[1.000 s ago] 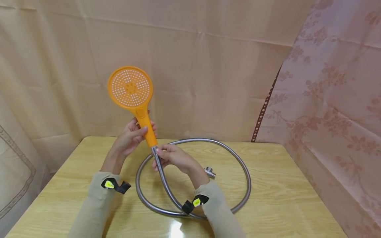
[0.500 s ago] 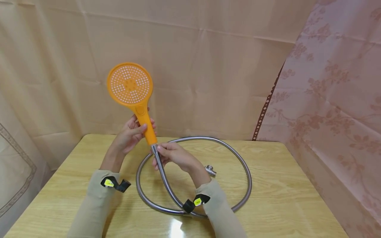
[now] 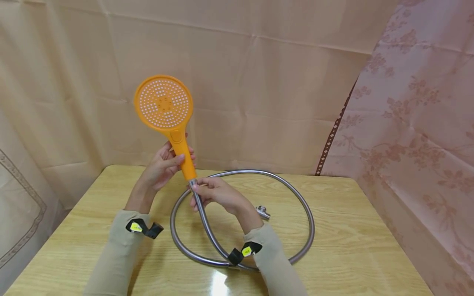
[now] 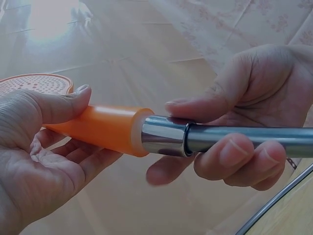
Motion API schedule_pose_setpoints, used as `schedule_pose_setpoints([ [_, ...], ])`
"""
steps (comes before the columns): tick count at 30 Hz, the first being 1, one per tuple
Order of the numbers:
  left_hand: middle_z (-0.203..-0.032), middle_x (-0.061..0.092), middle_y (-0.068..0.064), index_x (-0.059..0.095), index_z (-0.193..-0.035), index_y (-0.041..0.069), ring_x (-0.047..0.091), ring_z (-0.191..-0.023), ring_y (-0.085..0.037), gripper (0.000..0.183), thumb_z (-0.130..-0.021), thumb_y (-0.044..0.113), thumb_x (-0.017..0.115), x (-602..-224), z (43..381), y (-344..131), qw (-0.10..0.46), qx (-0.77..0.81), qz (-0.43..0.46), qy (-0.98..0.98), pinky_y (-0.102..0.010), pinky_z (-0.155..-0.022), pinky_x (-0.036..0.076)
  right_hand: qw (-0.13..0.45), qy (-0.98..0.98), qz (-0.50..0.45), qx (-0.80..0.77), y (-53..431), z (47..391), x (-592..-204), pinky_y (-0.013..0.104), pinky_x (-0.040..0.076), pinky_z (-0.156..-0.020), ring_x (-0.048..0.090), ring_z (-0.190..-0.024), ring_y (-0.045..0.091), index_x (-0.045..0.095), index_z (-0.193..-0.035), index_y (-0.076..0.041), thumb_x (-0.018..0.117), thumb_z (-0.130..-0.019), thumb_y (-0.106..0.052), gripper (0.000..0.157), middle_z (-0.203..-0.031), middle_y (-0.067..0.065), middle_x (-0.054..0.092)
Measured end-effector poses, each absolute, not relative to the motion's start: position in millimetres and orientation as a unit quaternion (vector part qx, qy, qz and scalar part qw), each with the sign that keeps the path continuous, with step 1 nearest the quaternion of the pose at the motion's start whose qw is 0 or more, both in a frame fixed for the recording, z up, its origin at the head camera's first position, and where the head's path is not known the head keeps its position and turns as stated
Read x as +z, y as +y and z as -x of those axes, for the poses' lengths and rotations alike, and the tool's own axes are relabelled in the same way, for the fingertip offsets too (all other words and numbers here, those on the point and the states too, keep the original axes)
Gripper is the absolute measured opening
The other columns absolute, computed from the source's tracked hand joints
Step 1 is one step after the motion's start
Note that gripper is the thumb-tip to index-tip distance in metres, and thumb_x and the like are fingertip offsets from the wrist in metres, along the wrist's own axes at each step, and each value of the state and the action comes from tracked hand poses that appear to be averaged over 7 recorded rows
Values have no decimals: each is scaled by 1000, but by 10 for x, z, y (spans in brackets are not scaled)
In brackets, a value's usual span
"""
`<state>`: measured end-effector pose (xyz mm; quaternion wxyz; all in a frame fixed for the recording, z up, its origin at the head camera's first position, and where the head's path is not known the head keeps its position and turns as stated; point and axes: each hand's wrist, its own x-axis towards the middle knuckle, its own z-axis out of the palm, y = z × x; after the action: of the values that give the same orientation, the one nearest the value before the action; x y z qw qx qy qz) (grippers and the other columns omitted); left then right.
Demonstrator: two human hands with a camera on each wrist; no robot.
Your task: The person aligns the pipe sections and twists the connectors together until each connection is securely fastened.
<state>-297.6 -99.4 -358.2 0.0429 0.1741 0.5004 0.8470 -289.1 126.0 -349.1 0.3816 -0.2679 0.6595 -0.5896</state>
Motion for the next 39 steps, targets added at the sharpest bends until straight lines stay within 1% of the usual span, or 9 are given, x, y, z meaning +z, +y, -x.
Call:
schedule_pose_setpoints([
  [7,-115,66,-1,23,-159,6,69,-108,-18,63,-103,-4,51,-3574,2986,-980,38,844,-180,504,-34,-94,57,381,659,253,-598,1268,2917,-3516,34,60,-78,72,-74,16,50,-122,-2,46,-109,-17,20,-83,3,74],
  [12,-115,65,-1,23,-159,7,70,-108,-16,62,-103,-4,49,-3578,2986,-980,40,844,-183,502,-33,-95,58,384,654,253,-600,1276,2907,-3507,33,59,-77,73,-75,16,52,-120,-2,43,-110,-16,19,-84,2,74],
  [18,-115,65,-2,33,-155,15,70,-108,-18,58,-103,-6,48,-3558,2960,-985,39,846,-176,502,-34,-95,58,385,651,259,-601,1269,2894,-3489,32,59,-77,72,-77,15,53,-119,-1,40,-111,-17,22,-86,1,74],
  [21,-115,65,-2,33,-154,16,70,-108,-17,57,-103,-7,47,-3558,2958,-983,40,846,-174,502,-34,-95,58,385,653,260,-598,1272,2892,-3487,33,59,-79,73,-79,15,54,-120,0,39,-111,-18,25,-87,1,74],
  [24,-115,65,-1,33,-155,15,71,-107,-16,58,-103,-6,48,-3563,2957,-980,39,846,-176,502,-34,-95,58,388,650,259,-600,1281,2889,-3488,34,60,-82,73,-82,17,54,-122,0,38,-112,-21,28,-89,2,75],
  [27,-115,66,-1,29,-157,11,70,-107,-16,60,-103,-5,49,-3576,2956,-981,38,844,-178,505,-34,-95,58,396,641,252,-608,1278,2879,-3498,36,60,-84,74,-85,18,54,-123,0,38,-112,-21,29,-91,3,75],
  [31,-115,66,-1,23,-159,7,70,-107,-16,63,-103,-5,49,-3586,2967,-983,38,842,-177,509,-33,-95,57,404,631,248,-614,1272,2875,-3504,38,61,-84,74,-86,18,55,-123,-1,37,-112,-21,28,-92,3,75],
  [39,-115,65,0,22,-159,5,69,-108,-16,63,-103,-5,49,-3595,2989,-997,37,838,-180,514,-33,-95,57,408,624,253,-617,1259,2881,-3492,39,61,-84,74,-87,18,55,-122,-1,34,-113,-19,29,-94,2,76],
])
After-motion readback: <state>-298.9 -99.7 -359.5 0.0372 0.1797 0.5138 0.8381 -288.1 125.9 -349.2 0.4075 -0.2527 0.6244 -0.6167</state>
